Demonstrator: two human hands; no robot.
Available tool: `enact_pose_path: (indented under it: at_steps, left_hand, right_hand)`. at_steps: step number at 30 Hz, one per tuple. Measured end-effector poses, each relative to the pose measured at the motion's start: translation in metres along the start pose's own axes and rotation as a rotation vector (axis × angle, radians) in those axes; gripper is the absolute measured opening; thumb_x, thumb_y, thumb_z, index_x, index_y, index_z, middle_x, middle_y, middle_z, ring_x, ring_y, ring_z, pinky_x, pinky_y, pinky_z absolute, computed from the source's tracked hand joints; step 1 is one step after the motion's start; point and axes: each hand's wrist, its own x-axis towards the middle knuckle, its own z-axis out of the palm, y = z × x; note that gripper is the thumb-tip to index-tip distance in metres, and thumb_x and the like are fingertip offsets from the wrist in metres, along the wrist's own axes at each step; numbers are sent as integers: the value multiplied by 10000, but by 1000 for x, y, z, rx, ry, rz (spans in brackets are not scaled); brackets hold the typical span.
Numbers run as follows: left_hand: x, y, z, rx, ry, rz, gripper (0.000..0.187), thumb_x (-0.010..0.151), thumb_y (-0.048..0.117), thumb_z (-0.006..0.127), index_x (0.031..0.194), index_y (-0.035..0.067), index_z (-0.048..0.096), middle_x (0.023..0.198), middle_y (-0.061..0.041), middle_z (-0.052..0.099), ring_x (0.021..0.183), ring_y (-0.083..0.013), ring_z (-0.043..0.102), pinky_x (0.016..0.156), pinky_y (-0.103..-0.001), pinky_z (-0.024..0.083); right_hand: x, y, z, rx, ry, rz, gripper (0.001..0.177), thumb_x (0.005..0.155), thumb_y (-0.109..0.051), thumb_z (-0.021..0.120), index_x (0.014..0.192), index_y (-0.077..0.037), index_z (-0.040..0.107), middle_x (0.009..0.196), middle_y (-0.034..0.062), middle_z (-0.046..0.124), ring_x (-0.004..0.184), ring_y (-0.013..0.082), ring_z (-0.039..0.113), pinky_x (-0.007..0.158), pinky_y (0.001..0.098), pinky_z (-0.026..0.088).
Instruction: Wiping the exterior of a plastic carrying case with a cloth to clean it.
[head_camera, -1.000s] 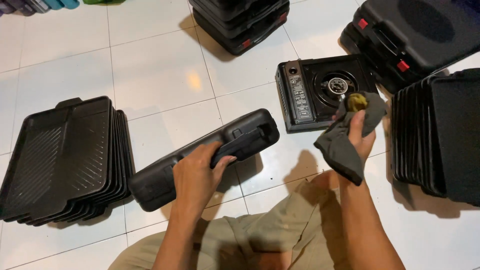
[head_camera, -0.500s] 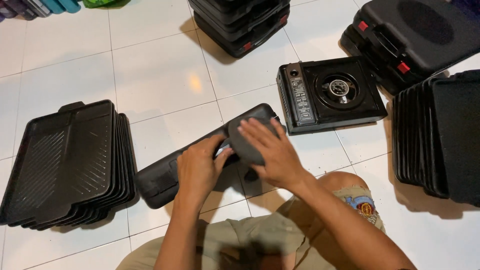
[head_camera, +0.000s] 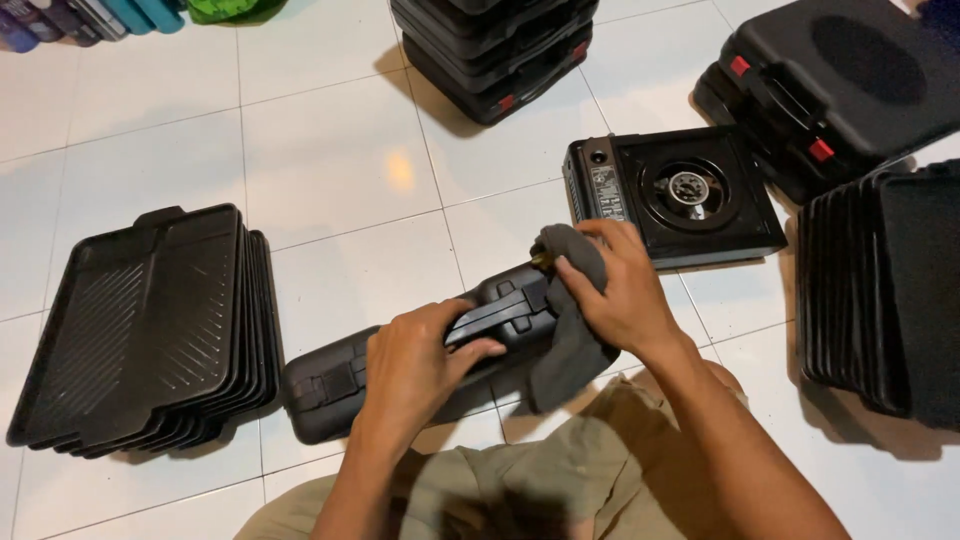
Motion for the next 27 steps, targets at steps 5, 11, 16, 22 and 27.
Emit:
enact_pose_path:
  at_steps: [5,11,16,22,27]
  left_hand:
    - [-5,-7,29,273,-23,121,828,544,475,970,1224,116,662,918,-94,652,837,-382,666,657,-488,527]
    - [-15,5,34,447,-112,78,1064,607,565,936,1448,57,530,1336,-257,609,1278,-483,546,1015,-687,402]
    - [-19,-18,55,481,69,144,960,576,667,888,1302,96,625,1149,-199,716,1065,-408,717,889,-550,557]
    - [0,-16,45,479,102,96,892,574,642,899,1228,83,667,1054,-188,745,929,-387,753,804,-508,589]
    - [2,-15,42,463,57,101,866,595,602,899,1237,75,654,1076,-202,732,954,-406,746,821,-510,582]
  right_hand:
    - [5,-25,0,40,-151,60,346,971,-385,664,979,-44,719,1140,118,675,1199,335,601,1101,485,409]
    - [1,-56,-11,73,-392,80,383,944,-372,667,1119,-33,703,1202,156,701,1280,359,580,1165,562,305]
    - [0,-17,-20,-136,-291,112,407,974,-400,644,1143,-37,720,1180,130,725,1273,320,606,1129,511,378]
    - [-66,-37,25,-84,160,-86,582,723,-121,791,1264,50,661,1350,210,613,1285,410,564,1114,515,447]
    - [-63,-37,29,-245,54,-81,545,764,-317,775,1266,-127,682,1298,84,551,1293,337,486,1119,539,321]
